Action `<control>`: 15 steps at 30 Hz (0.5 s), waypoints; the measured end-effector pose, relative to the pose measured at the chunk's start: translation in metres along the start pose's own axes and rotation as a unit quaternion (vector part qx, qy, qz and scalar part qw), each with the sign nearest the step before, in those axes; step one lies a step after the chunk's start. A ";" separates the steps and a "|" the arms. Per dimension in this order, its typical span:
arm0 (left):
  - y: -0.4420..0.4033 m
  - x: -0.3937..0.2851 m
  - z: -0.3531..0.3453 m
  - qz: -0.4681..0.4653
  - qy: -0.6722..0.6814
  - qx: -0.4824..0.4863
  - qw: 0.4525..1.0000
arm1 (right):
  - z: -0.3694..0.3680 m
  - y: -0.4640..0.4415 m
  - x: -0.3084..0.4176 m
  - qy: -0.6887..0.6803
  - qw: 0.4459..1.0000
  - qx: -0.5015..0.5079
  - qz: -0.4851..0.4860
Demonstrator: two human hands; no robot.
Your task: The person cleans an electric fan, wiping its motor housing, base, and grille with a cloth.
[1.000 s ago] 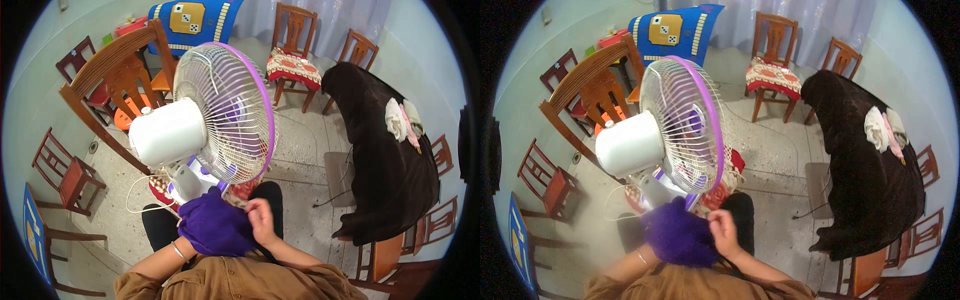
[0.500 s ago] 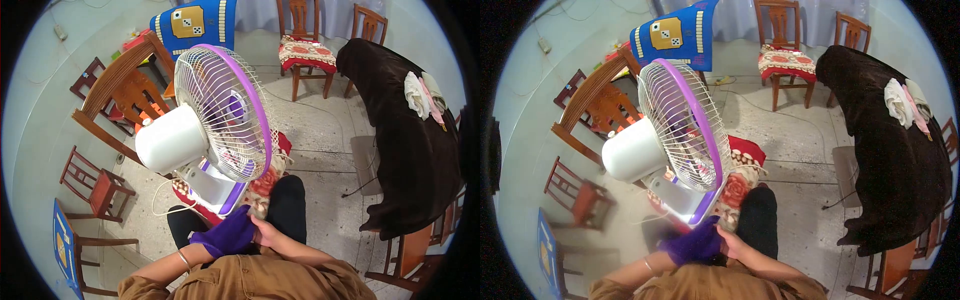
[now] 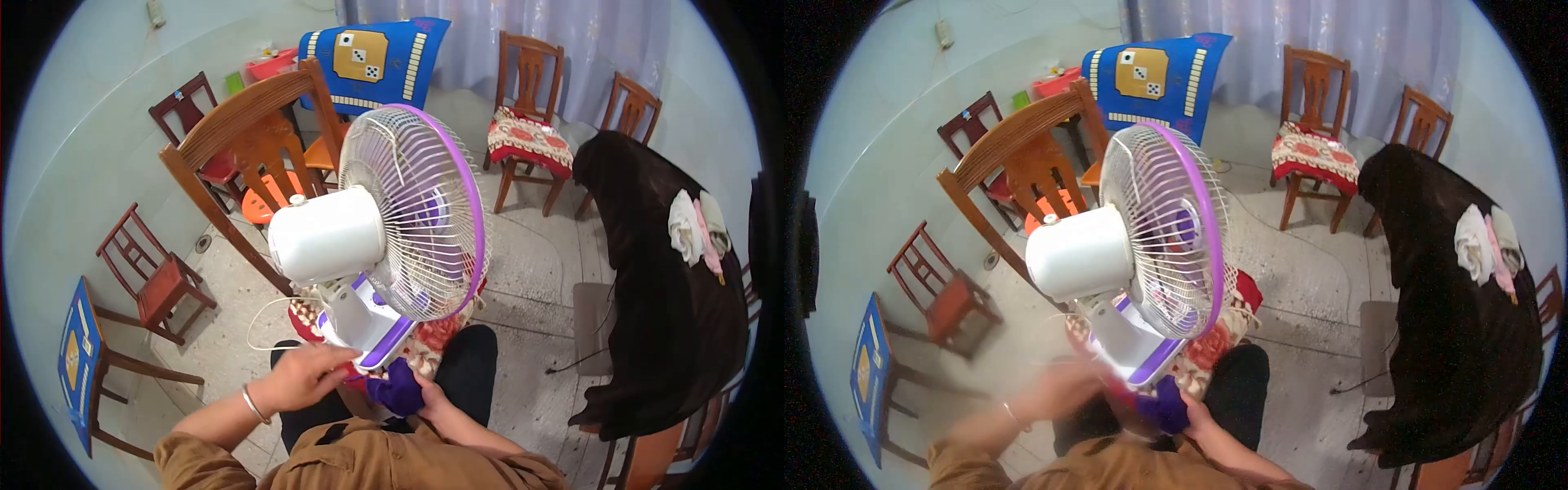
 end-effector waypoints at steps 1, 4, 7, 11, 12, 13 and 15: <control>-0.006 -0.020 0.021 -0.031 0.037 -0.011 0.999 | 0.009 -0.006 -0.003 0.001 1.000 -0.016 0.004; -0.001 -0.113 0.057 -0.165 0.379 0.115 0.903 | 0.015 -0.004 0.000 0.030 0.997 -0.069 0.031; 0.040 -0.212 0.085 -0.475 0.420 0.294 0.715 | 0.024 -0.009 0.002 0.069 0.993 -0.064 0.066; 0.039 -0.252 0.088 -0.489 0.421 0.335 0.687 | 0.020 -0.006 0.001 0.123 0.987 -0.072 0.071; 0.039 -0.254 0.084 -0.471 0.426 0.364 0.681 | 0.022 -0.004 0.000 0.119 0.986 -0.094 0.074; 0.045 -0.249 0.079 -0.449 0.403 0.389 0.696 | 0.021 -0.003 0.002 0.117 0.984 -0.114 0.078; 0.058 -0.236 0.075 -0.402 0.347 0.435 0.727 | 0.018 -0.005 0.004 0.117 0.984 -0.105 0.089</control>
Point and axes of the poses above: each hand's wrist, its own y-axis away from the middle knuckle, its own z-axis out of the back of the hand, x = y × z, the point moved 8 cm from there along -y, towards the middle knuckle, and after that the axes turned 8 degrees about -z, right-handed, at the moved point
